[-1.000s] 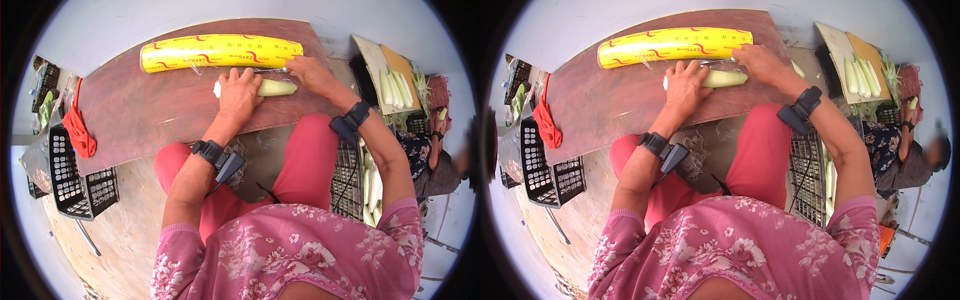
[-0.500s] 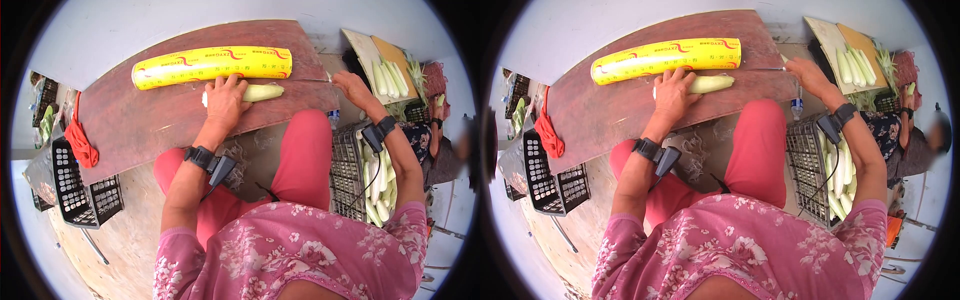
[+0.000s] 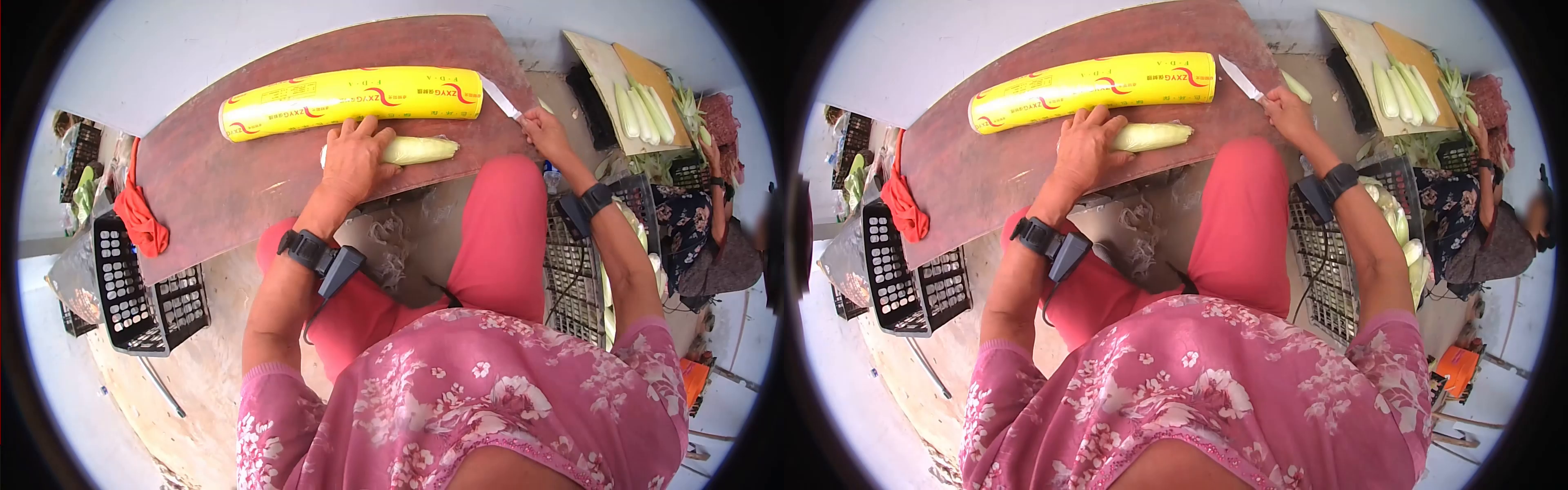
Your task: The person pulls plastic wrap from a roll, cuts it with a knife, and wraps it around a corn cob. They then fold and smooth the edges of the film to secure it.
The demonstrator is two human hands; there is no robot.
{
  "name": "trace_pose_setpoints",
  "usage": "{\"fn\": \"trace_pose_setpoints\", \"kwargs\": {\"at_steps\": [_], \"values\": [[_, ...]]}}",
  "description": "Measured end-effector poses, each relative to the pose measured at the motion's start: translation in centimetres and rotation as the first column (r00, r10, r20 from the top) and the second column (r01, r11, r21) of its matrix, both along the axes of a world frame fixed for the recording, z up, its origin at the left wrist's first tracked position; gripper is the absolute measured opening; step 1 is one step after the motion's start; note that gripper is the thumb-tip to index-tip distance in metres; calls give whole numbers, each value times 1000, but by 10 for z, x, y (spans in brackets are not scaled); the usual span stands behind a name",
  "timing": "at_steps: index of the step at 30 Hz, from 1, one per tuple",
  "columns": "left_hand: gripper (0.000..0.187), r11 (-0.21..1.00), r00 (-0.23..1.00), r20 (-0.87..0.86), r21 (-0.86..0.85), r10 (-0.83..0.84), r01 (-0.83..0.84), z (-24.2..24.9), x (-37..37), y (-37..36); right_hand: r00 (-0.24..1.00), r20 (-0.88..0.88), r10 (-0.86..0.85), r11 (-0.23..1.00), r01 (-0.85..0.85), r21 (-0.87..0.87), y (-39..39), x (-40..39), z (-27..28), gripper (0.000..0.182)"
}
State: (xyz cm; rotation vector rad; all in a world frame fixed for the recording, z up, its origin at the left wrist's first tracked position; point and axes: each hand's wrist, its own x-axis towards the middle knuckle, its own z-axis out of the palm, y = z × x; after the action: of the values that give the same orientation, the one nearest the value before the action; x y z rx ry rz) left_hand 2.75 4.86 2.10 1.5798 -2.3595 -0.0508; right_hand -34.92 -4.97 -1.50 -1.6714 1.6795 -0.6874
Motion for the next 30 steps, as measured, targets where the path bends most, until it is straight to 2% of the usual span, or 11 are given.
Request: {"fn": "trace_pose_setpoints", "kwargs": {"at_steps": [2, 4, 6, 8, 10, 14, 17, 21, 24, 27, 30], "values": [[48, 1000, 1000, 3, 17, 2, -2, 2, 3, 2, 979, -202, 23, 989, -52, -138, -3, 4, -5, 16], [50, 999, 1000, 8, 36, 0, -1, 2, 3, 3, 917, -398, 27, 989, -83, -125, 9, 17, 17, 14], [51, 999, 1000, 17, 52, 6, -7, 2, 4, 0, 873, -483, 62, 956, -190, -221, 17, 30, 33, 13], [53, 997, 1000, 20, 76, 9, -11, 4, 3, 1, 871, -475, 127, 840, -349, -416, 25, 38, 40, 12], [54, 994, 999, 32, 108, 10, -13, 6, 2, 1, 856, -385, 344, 730, -502, -464, 47, 76, 63, 14], [56, 987, 998, 60, 158, 2, -11, 10, 3, -1, 697, -429, 575, 558, -717, -418, 77, 142, 55, 41], [57, 981, 997, 71, 194, 6, -20, 10, 7, -1, 623, -622, 474, 617, -739, -270, 78, 173, 39, 54], [56, 989, 999, 45, 151, 3, -9, 2, 14, 0, 605, -660, 446, 690, -702, -176, 68, 180, 22, 44], [58, 978, 997, 76, 203, 26, -41, 4, 22, 2, 633, -561, 534, 736, -674, -59, 66, 170, 29, 43], [58, 980, 998, 56, 199, 20, -30, 3, 29, 4, 587, -569, 576, 665, -741, -91, 70, 167, 39, 46], [57, 992, 999, -46, 121, -15, 21, -1, 38, 19, 562, -525, 639, 654, -756, -13, 71, 169, 54, 49]]}}
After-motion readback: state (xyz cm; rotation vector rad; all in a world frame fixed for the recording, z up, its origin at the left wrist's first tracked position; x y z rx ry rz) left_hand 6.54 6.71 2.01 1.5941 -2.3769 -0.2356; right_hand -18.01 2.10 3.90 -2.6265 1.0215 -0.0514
